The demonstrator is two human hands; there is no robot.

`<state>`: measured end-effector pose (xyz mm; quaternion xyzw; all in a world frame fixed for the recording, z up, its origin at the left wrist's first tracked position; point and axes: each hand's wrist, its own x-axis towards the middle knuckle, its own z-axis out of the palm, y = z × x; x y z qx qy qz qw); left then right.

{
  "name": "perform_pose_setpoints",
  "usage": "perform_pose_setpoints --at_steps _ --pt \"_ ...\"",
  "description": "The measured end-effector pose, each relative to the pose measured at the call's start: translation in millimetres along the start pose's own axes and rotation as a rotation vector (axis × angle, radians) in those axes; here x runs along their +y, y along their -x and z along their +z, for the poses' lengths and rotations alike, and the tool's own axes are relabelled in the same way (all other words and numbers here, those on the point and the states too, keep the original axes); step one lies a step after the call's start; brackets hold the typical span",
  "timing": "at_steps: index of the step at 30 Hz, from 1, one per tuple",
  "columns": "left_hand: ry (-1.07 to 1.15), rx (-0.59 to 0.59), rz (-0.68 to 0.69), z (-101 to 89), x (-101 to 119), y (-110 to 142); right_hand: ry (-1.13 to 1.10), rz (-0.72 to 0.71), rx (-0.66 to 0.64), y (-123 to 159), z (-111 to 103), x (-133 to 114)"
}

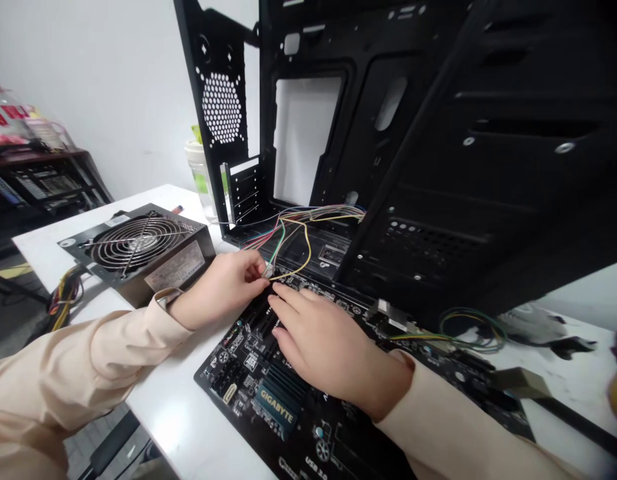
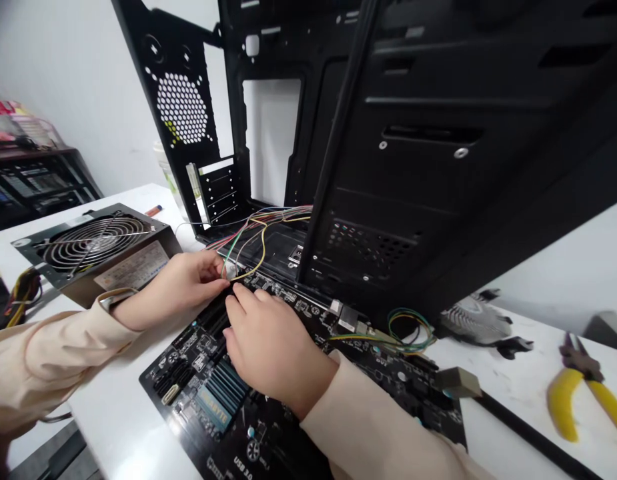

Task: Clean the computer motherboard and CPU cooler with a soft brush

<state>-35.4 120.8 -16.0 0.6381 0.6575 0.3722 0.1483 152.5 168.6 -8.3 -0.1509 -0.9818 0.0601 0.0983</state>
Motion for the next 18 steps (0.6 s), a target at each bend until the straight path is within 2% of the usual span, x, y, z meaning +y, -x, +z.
perform_pose_setpoints --at_steps 8,18 --pt "0.036 0.067 -0.001 -2.4 0.9 -0.9 -0.010 -0.014 0.043 2.4 3.1 1.5" --pt "0.038 0.073 0.008 -3.0 -0.3 -1.0 -0.003 -0.022 0.044 1.8 4.5 2.4"
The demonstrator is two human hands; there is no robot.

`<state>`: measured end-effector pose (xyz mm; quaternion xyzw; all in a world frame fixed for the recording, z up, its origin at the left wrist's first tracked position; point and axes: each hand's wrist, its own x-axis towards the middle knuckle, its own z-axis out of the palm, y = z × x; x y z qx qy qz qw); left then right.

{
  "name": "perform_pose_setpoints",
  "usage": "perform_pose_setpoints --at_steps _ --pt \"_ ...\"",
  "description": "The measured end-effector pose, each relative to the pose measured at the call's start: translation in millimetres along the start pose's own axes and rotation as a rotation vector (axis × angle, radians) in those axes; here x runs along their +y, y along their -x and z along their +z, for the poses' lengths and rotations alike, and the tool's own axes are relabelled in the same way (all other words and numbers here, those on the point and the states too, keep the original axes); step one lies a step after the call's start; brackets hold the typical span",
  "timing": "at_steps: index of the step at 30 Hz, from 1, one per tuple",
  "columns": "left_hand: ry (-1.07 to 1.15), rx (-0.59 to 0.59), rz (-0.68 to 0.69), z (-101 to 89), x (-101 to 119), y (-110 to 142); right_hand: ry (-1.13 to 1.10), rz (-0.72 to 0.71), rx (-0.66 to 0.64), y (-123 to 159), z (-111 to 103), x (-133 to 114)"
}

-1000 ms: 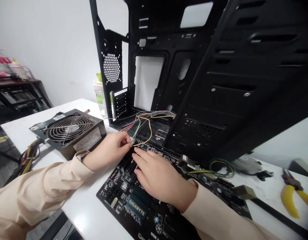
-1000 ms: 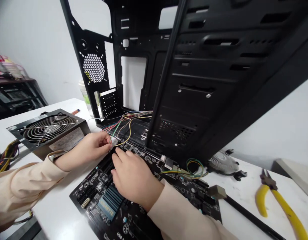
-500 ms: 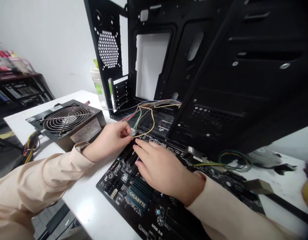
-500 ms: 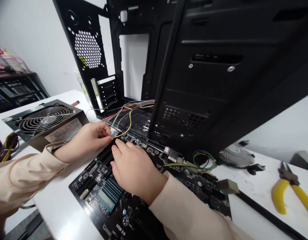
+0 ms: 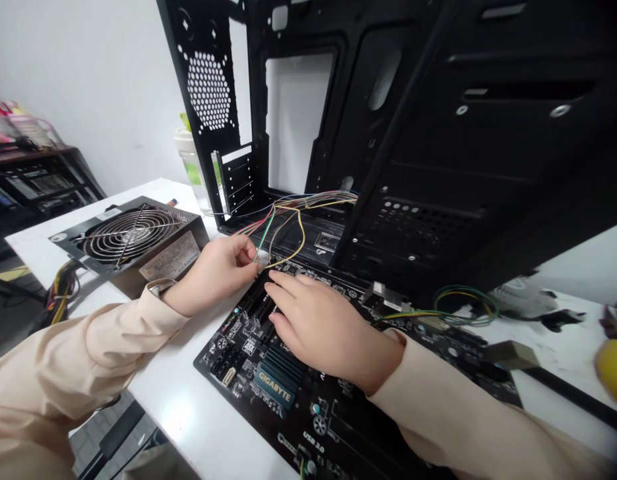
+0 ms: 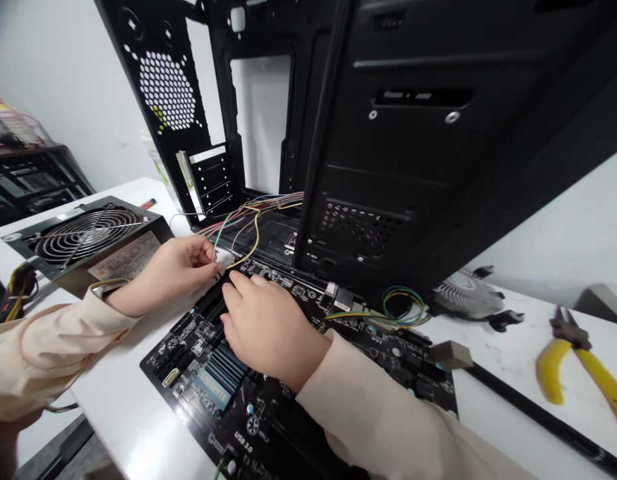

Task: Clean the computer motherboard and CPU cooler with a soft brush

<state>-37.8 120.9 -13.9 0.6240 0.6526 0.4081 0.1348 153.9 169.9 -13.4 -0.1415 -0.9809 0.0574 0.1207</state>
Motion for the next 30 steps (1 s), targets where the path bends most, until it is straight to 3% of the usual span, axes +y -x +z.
perform_pose_setpoints --at_steps 18,30 --pt "-0.048 0.017 0.005 2.7 0.6 1.3 -0.012 0.014 -0.029 0.2 -1.9 -0.4" --pt "-0.119 -0.001 0.039 2.6 7.4 0.5 -0.003 -0.006 0.021 1.5 0.6 0.9"
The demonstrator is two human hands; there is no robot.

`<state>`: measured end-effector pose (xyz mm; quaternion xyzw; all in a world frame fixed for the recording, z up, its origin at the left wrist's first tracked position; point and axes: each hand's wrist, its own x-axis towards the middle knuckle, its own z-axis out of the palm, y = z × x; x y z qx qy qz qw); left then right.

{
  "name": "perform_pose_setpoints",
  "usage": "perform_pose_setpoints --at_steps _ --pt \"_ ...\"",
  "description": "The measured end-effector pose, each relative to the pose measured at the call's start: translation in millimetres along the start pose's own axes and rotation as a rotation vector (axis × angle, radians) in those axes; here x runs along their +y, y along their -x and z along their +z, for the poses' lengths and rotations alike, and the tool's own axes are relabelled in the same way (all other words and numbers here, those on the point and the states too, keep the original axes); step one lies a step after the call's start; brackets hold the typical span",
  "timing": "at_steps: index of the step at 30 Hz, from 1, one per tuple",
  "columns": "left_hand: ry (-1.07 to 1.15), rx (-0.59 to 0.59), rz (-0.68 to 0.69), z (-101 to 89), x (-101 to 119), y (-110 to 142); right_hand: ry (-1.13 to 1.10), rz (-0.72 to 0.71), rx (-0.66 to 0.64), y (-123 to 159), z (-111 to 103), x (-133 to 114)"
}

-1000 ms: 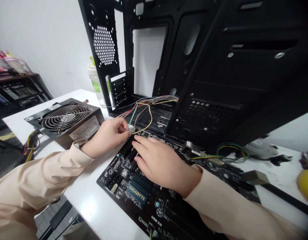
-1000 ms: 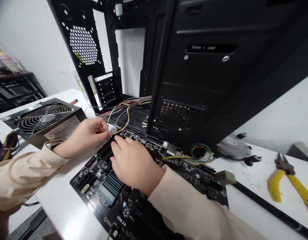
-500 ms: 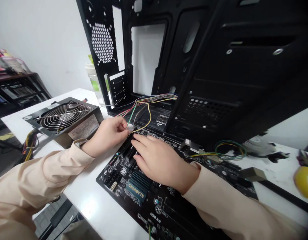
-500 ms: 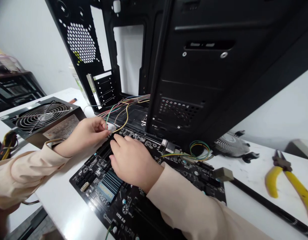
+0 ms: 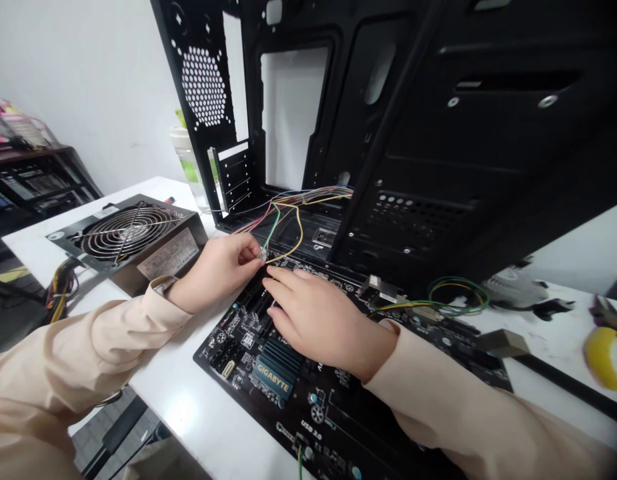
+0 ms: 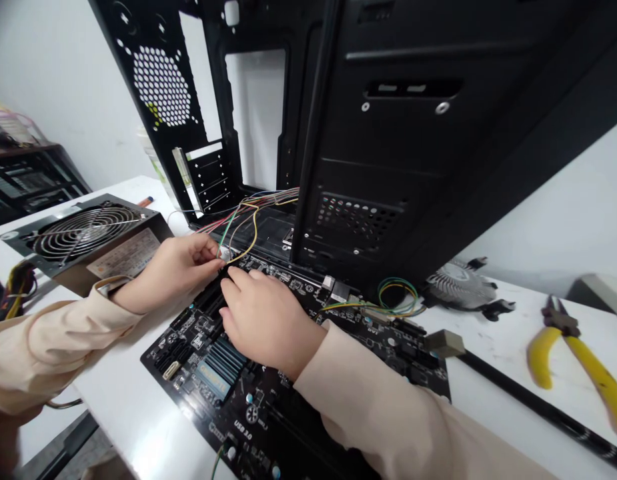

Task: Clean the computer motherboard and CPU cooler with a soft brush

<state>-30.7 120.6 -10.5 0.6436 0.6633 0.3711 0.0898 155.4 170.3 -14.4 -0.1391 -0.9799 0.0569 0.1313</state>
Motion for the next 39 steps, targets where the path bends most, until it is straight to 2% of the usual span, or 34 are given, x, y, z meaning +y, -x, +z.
perform_pose_setpoints --at_steps 9,26,39 --pt "-0.043 -0.010 0.026 -3.8 2.2 1.9 -0.009 0.015 -0.035 -0.3 -2.4 -0.5" --pt "-0.096 0.004 0.053 -2.7 4.5 3.4 0.006 -0.003 -0.013 -0.7 -1.1 0.4" --pt "-0.095 -0.032 0.007 1.0 1.9 4.8 -0.009 0.027 -0.060 -1.7 -4.3 -1.2"
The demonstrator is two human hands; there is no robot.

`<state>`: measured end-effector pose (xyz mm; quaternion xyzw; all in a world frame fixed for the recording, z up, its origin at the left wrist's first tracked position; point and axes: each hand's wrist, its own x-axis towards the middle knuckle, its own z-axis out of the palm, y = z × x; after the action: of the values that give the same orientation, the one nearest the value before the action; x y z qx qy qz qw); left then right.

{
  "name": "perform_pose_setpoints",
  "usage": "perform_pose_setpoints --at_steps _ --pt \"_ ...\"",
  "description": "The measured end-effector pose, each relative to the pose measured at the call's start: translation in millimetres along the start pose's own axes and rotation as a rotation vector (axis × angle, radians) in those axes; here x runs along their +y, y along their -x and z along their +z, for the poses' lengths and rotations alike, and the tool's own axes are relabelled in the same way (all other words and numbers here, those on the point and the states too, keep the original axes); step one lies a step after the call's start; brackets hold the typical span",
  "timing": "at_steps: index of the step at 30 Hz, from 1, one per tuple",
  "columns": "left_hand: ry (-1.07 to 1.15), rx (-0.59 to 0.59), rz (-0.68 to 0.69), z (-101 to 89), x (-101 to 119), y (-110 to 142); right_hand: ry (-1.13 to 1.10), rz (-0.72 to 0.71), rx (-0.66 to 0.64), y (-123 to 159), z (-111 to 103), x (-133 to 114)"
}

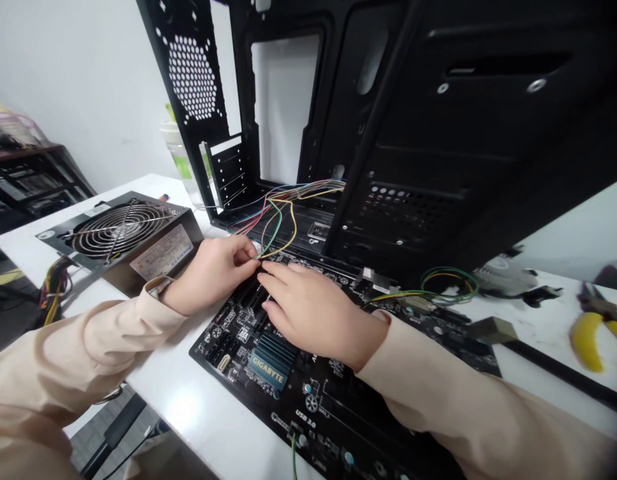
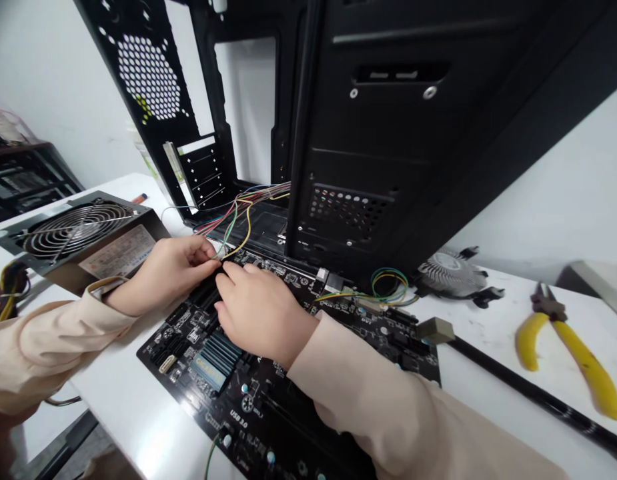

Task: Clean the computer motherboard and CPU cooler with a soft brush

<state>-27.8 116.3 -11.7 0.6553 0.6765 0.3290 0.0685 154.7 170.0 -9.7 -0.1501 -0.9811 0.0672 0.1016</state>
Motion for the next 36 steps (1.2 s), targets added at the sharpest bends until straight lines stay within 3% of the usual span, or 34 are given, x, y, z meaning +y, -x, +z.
perform_pose_setpoints --at_steps 29,36 --pt "-0.017 0.029 0.045 6.3 -6.2 0.5 0.066 -0.009 -0.012 2.1 0.7 -2.5" --pt "0.118 0.047 0.033 9.1 -10.6 0.3 0.244 -0.088 0.245 4.8 -0.4 -5.7"
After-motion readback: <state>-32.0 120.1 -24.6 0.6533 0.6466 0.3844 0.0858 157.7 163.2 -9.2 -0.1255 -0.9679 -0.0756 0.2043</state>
